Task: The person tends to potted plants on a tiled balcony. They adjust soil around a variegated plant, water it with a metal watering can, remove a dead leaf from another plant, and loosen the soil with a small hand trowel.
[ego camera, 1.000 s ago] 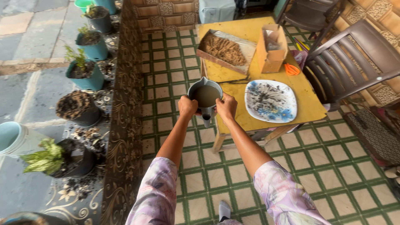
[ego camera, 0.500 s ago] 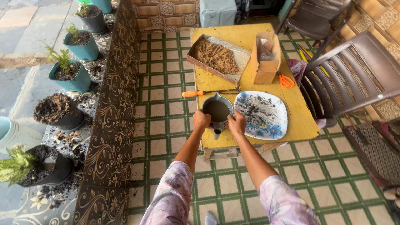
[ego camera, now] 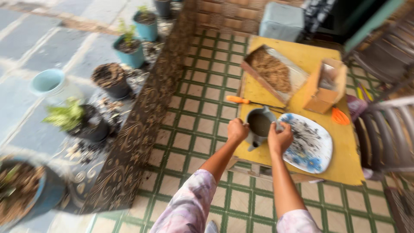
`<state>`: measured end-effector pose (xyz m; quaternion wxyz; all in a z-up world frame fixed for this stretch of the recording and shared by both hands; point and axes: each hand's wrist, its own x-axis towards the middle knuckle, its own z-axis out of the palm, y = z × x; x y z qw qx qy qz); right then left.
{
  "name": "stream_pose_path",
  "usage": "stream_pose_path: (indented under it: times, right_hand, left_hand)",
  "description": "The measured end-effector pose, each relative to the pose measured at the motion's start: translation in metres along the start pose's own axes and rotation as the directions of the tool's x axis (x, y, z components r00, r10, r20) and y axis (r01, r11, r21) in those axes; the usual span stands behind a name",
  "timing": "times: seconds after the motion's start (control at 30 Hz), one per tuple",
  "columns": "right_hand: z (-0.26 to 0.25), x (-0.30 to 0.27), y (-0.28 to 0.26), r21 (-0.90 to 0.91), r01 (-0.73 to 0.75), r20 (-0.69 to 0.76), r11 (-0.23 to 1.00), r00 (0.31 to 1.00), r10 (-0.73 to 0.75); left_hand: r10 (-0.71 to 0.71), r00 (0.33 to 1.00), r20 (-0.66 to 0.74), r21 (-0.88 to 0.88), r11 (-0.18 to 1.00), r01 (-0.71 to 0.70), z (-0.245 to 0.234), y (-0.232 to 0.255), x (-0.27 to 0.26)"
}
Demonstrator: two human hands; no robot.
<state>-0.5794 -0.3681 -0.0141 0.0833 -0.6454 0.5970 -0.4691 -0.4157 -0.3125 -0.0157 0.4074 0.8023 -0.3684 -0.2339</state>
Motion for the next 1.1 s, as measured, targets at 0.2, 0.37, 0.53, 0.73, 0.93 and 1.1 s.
stream_pose_path:
  times: [0.2,0.37,0.53,0.73,0.93,1.1]
  right_hand:
    - [0.030,-0.027,-0.117,0.347,-0.141,0.589,0.927,0.802,-0.098]
    - [0.086,-0.125,-0.204,0.534,-0.171,0.781,0.828,0.473,-0.407]
    - [0.104,-0.258,-0.304,0.539,-0.073,0.829,0.839,0.221,-0.513]
    - [0.120,-0.388,-0.398,0.527,0.031,0.847,0.849,0.064,-0.528]
    - [0.173,-0.489,-0.451,0.593,0.129,0.799,0.795,0.023,-0.601]
    - [0.198,-0.528,-0.485,0.443,0.181,0.878,0.878,0.109,-0.466]
  left_hand:
    - [0.100,0.995,0.017,-0.187,0.978,-0.095,-0.133,-0.027,-0.057]
    - [-0.096,0.965,-0.245,-0.195,0.980,0.048,-0.244,-0.109,-0.110]
    - [-0.380,0.824,-0.420,-0.295,0.916,0.272,-0.343,-0.200,-0.175]
    - [-0.416,0.570,-0.708,-0.254,0.904,0.344,-0.427,-0.311,-0.237]
    - [-0.346,0.389,-0.854,-0.221,0.917,0.333,-0.495,-0.399,-0.261]
    - [-0.345,0.240,-0.908,-0.190,0.847,0.496,-0.538,-0.421,-0.265]
